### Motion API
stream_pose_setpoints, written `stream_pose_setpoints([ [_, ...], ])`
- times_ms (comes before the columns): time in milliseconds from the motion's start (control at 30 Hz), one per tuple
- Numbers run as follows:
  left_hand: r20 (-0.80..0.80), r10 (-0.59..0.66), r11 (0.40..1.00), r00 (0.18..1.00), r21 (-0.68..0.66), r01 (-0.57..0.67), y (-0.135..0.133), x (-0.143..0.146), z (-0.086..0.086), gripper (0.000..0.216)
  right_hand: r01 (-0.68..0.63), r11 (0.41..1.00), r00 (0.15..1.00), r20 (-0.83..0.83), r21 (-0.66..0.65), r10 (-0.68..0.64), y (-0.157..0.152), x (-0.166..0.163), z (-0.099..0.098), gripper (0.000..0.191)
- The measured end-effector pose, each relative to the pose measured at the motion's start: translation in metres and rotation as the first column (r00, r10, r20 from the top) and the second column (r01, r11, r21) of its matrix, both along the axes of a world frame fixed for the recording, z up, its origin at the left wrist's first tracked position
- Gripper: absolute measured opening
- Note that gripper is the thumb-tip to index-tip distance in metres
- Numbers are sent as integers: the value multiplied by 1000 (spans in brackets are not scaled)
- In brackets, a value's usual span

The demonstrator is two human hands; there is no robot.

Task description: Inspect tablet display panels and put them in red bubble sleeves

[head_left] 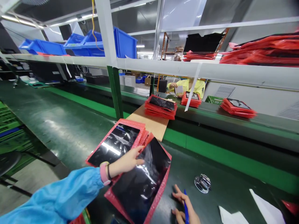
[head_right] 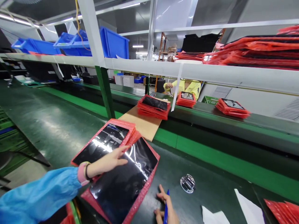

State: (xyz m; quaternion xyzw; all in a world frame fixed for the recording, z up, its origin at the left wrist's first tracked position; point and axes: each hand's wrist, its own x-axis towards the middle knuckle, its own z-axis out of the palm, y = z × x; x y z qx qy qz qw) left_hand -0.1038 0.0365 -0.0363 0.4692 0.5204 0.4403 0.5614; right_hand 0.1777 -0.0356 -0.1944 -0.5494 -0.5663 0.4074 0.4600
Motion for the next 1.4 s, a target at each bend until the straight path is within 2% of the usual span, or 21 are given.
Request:
stream_pose_setpoints([
  [67, 13, 49, 999, 999, 1, -49, 1, -35, 15, 62, -44, 989, 963, 270, 142, 4, 10, 1, 7, 25],
  [133, 26, 105, 994, 994, 7, -105, 1, -72, 27, 68, -159, 966, 877, 479, 205, 43, 22, 1, 16, 36],
  [200, 38, 162, 986, 986, 20, -163, 1, -105, 33, 72, -271, 944, 746, 661, 186, 84, 34, -2, 25, 48],
  [300, 37, 226, 974, 973, 4, -226, 5, -137, 29, 73, -352, 926, 505, 860, 137, 65, 49, -11, 38, 55],
  [400, 22, 260, 966, 965, -5, -260, 12, -152, 17, 70, -372, 924, 313, 949, 82, 42, 59, -25, 49, 63],
  [500, -11, 267, 964, 964, 6, -267, 21, -161, 9, 72, -350, 937, 190, 978, -12, 84, 62, -37, 61, 71],
  [633, -115, 266, 964, 957, 33, -264, 36, -173, 7, 79, -292, 951, 90, 986, -106, 138, 62, -49, 74, 80],
  [733, -215, 295, 955, 931, 91, -282, 45, -176, 5, 72, -261, 952, 60, 982, -160, 181, 60, -52, 78, 86],
  [833, -273, 350, 935, 896, 156, -317, 49, -171, 8, 64, -252, 940, 127, 955, -229, 267, 59, -43, 80, 92],
  [900, -271, 401, 913, 875, 190, -360, 55, -161, 15, 56, -288, 916, 255, 900, -278, 354, 64, -31, 87, 88],
  [933, -258, 427, 901, 867, 203, -384, 61, -153, 21, 50, -319, 903, 348, 851, -288, 395, 70, -23, 94, 82],
  [1000, -213, 466, 880, 859, 210, -426, 81, -132, 34, 41, -364, 896, 584, 688, -254, 432, 91, -8, 114, 72],
  [1067, -154, 473, 877, 867, 170, -449, 113, -105, 46, 41, -280, 929, 860, 368, -241, 354, 126, 3, 138, 69],
  [1167, -52, 413, 911, 909, -1, -413, 176, -61, 55, 37, -165, 951, 942, 243, -262, 231, 198, 10, 169, 64],
  [1233, 11, 382, 919, 924, -108, -378, 220, -36, 52, 37, -76, 954, 977, 169, -290, 129, 253, 6, 180, 53],
  [1300, 80, 366, 923, 927, -157, -351, 259, -18, 44, 37, 15, 948, 995, 96, -319, 16, 308, -2, 184, 45],
  [1400, 201, 320, 944, 926, -155, -292, 309, -5, 28, 37, 103, 929, 994, -9, -355, -113, 380, -18, 180, 37],
])
